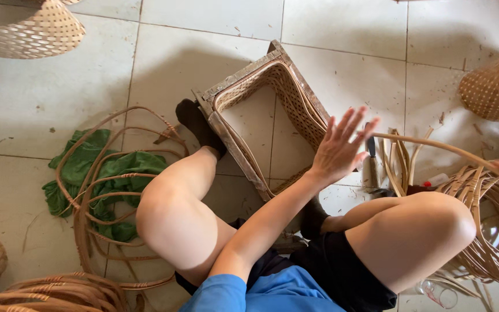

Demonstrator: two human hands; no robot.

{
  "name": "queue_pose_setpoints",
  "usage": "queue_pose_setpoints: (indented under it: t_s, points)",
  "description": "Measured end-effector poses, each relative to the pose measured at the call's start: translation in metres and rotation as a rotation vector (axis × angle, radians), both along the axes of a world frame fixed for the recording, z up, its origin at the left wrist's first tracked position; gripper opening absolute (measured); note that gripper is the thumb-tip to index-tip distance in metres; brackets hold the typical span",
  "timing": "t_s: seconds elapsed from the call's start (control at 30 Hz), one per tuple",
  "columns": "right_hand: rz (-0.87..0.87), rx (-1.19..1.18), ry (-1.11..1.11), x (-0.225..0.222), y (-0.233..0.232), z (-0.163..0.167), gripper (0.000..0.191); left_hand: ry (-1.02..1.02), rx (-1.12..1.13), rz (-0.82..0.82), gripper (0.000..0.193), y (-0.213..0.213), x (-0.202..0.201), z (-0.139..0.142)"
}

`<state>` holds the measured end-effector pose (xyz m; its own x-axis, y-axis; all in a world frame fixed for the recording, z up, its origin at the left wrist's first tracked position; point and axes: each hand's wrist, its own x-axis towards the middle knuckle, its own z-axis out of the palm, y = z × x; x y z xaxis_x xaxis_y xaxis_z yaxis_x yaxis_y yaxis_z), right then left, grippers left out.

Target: The person assembles a rectangular basket by placing a wooden mold on the floor, inserting a pre-woven basket body into the mold, and then fitting a bamboo frame around the top edge. The person adjusts the frame and woven body to align with the mold.

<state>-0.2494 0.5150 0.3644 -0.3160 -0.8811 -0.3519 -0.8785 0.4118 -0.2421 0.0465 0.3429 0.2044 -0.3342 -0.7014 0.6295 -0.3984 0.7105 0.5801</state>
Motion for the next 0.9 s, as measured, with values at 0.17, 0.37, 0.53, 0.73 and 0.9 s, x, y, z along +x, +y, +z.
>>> queue_pose_setpoints:
  t_s: [0.17, 0.37, 0.53, 0.73, 0.9]
  points:
    - [0.276, -0.15, -0.028, 0.05, -0.129, 0.042, 0.031, -0.187, 0.038, 0.001, 0.047, -0.007, 0.007, -0.034]
    - [0.327, -0.368, -0.414, 0.131, -0.218, 0.078, 0.026, 0.031, 0.416, -0.144, 0.032, -0.009, 0.011, -0.073]
    - [0.372, -0.717, -0.366, 0.217, -0.267, -0.014, 0.022, 0.359, 0.681, -0.297, 0.025, 0.0, 0.024, -0.048]
    - [0.358, -0.899, -0.414, 0.245, -0.296, -0.072, 0.031, 0.484, 0.797, -0.303, 0.016, 0.001, 0.026, -0.038]
    - [0.308, -0.829, -0.389, 0.246, -0.298, -0.094, 0.027, 0.417, 0.931, -0.255, 0.011, 0.005, 0.026, -0.051]
